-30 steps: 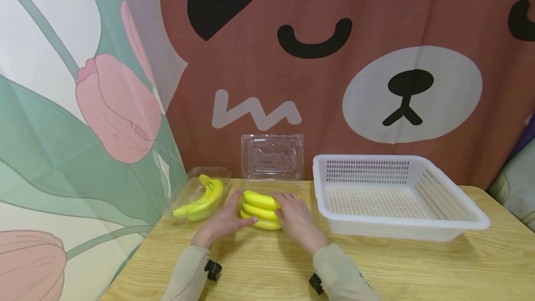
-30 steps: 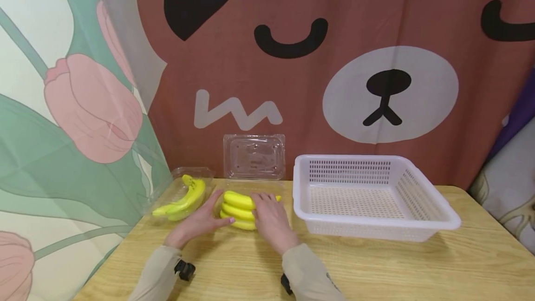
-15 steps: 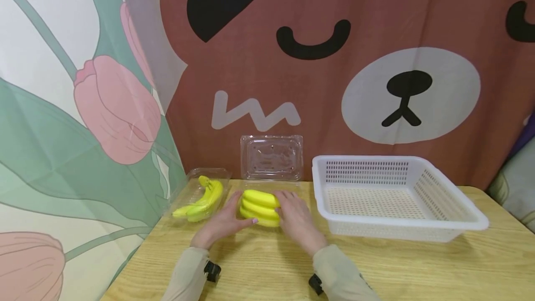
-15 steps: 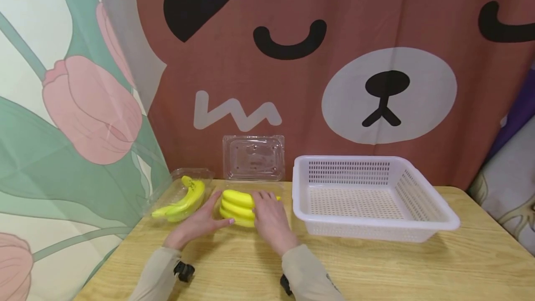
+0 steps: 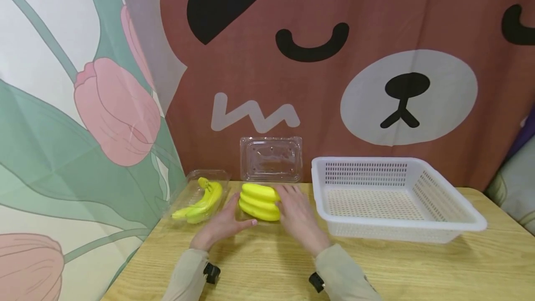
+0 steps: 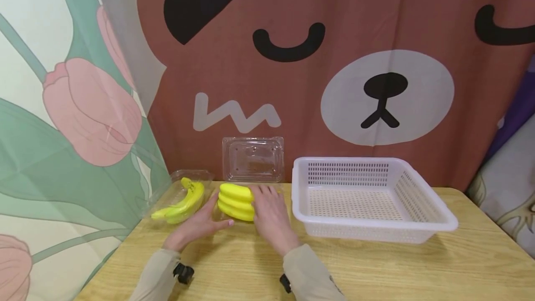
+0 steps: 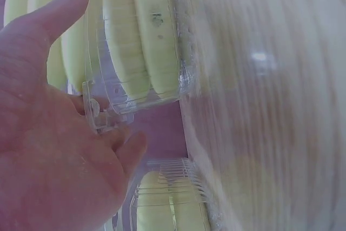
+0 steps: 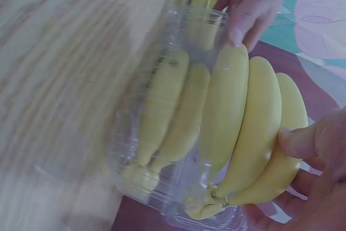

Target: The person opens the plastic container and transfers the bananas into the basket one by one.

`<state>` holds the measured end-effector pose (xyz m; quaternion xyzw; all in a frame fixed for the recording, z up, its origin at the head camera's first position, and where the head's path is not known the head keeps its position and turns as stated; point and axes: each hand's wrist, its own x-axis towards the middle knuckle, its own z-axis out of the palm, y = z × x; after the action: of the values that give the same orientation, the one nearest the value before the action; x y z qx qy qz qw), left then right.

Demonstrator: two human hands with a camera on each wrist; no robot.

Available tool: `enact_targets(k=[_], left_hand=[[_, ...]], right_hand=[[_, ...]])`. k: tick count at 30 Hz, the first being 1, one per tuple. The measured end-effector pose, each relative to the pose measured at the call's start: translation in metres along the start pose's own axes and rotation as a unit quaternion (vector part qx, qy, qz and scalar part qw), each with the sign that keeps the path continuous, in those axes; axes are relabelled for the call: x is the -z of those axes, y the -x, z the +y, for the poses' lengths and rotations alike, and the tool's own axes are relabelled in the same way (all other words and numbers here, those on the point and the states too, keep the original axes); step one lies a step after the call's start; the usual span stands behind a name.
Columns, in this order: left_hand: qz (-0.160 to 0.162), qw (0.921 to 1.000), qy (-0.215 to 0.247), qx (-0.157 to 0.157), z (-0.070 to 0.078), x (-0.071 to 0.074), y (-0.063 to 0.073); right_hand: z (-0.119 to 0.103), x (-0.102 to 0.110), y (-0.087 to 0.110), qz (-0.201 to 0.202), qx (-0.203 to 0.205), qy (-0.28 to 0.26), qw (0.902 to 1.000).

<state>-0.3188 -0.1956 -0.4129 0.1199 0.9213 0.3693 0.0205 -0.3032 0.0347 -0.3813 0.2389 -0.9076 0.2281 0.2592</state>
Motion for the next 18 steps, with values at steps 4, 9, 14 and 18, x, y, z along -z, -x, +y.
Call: enact_targets(k=[4,9,14,18], left_hand=[[0.002,1.0000,0.002,0.002,0.000,0.000,0.000],[0.003,0.9999,0.011,-0.007,0.000,0.000,0.000],[-0.003,0.9998,-0.001,-0.021,0.000,-0.002,0.001],[0.003,0.9987,-0.042,-0.028,0.000,-0.004,0.001]], right_hand=[[-0.002,0.007,-0.002,0.021,0.012,0.000,0.9997],[-0.006,0.017,-0.003,0.033,0.019,0.003,0.9993],[-0.009,0.026,-0.003,0.040,0.021,0.003,0.9990],[-0.011,0.033,-0.003,0.051,0.027,0.007,0.9983]])
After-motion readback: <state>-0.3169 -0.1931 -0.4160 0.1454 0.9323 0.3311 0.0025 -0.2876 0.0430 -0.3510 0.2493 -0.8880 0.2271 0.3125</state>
